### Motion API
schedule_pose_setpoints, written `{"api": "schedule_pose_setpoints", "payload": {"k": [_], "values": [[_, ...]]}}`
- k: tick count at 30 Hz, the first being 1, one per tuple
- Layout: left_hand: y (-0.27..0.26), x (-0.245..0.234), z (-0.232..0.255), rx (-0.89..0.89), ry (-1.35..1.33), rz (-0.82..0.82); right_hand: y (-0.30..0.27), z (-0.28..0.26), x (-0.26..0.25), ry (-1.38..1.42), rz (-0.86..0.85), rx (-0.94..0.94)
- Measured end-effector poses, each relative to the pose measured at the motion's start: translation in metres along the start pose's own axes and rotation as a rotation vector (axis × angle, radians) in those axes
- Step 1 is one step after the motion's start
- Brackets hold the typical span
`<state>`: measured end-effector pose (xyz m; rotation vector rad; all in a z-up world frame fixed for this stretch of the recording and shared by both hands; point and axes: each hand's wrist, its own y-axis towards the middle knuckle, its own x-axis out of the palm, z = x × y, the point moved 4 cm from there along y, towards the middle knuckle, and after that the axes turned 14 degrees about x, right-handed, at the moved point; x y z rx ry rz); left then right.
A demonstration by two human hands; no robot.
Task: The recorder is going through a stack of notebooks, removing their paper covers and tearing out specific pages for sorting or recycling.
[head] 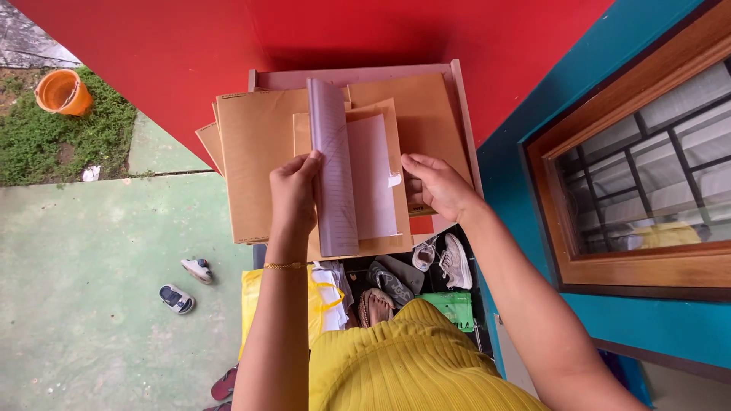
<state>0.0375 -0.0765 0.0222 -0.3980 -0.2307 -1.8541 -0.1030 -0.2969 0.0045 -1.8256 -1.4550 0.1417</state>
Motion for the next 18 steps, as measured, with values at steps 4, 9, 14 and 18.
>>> {"api": "schedule_pose_setpoints", "payload": {"k": [4, 9, 14, 18], "values": [[0.004, -0.037, -0.023, -0.051, -0.222, 0.019, 0.008, 0.005, -0.003, -0.081, 0.086, -0.067], [-0.011, -0.031, 0.016, -0.126, -0.41, 0.078, 0.004, -0.008, 0.007, -0.464, 0.407, -0.417], [-0.01, -0.048, -0.002, -0.162, -0.563, 0.096, 0.01, -0.002, -0.002, -0.806, 0.593, -0.578], [-0.018, -0.047, 0.017, -0.181, -0.596, 0.132, 0.016, 0.002, 0.005, -0.415, 0.338, -0.369]]}}
